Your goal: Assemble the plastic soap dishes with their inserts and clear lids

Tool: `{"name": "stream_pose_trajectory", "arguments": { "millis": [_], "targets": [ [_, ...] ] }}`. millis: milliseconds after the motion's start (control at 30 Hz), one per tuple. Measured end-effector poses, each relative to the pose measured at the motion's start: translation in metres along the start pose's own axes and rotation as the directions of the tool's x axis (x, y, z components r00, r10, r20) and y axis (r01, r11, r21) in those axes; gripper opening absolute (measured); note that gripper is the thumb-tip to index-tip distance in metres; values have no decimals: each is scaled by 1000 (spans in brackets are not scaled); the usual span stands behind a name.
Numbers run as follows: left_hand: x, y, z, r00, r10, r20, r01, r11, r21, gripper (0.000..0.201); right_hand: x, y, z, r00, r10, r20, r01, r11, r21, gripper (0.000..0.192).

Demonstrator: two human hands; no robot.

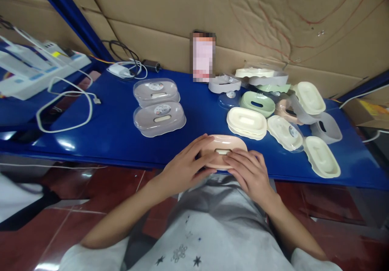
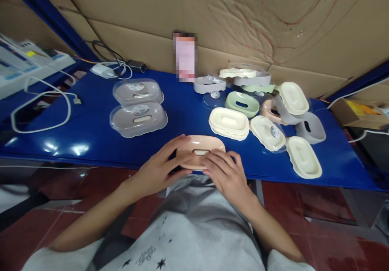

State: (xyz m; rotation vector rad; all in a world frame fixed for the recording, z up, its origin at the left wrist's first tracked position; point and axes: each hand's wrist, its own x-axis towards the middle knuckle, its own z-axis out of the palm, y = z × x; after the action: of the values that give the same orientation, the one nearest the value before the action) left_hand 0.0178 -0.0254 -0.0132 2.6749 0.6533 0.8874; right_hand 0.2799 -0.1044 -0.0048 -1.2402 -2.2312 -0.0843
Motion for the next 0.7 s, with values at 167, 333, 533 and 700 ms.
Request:
{"name": "stream_pose_trajectory", "arguments": {
  "millis": [167,333,533,700],
  "targets": [
    [2,0,1,1000,5,-14,-5,1000,16,33,2,4,-10,997,-48,60,49,999,-20,37],
    [1,-1,1,1000,-4,-24,4,1000,0,29,55,37,-43,996,-84,30,87,988,-126,35],
    [1,0,-1,1000,-2,-12,2,1000,-23,31,201,98,-29,990,57,127,4,901,-435,43],
    [-2,-1,-2,1000,-21,-4,21,999,-36,35,244,157,-38,963,184,197,-78,890,-450,51]
  ]
}}
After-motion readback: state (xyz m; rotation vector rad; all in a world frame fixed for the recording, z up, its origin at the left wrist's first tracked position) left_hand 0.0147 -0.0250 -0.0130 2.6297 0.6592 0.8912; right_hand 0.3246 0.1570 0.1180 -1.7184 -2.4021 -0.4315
